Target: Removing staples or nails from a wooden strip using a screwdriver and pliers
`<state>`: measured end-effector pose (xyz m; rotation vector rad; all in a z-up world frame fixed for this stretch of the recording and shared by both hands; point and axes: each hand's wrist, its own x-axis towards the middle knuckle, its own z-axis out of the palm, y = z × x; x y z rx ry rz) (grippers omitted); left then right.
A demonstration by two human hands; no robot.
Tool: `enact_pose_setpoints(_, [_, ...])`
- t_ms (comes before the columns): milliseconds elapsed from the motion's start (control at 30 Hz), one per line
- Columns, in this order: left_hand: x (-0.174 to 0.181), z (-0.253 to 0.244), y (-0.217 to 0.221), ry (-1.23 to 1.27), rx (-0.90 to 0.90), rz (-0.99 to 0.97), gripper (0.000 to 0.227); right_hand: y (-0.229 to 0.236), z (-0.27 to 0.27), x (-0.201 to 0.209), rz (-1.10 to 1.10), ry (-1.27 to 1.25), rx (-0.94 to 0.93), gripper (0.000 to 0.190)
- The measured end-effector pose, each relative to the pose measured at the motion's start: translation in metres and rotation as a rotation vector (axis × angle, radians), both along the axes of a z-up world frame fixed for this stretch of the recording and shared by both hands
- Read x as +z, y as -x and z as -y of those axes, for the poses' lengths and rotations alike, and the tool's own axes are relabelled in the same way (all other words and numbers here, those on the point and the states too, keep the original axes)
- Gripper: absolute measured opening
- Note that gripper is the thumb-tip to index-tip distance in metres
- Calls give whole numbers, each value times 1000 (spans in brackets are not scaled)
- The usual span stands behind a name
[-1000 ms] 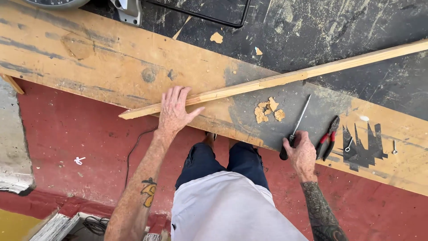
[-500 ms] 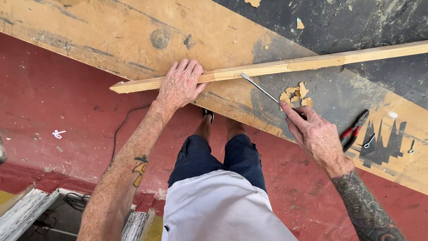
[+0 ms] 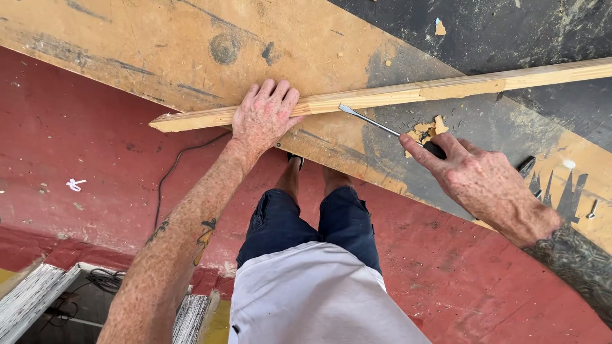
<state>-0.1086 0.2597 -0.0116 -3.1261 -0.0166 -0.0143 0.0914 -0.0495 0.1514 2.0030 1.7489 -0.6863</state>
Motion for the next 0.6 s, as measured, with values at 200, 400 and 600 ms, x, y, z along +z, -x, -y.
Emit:
enact_pose_setpoints(200, [-7,0,1,55,-6,-34,53,6,-18,11,54,153,35,101])
enact_pose_setpoints(400, [-8,-2,-1,68,-27,-39,41,1,48,-91,-93,-101,-86,92])
enact_pose_setpoints(600, [-10,-1,0,38,-30,-9,44,-4,44,-90,-106,-193,-94,90])
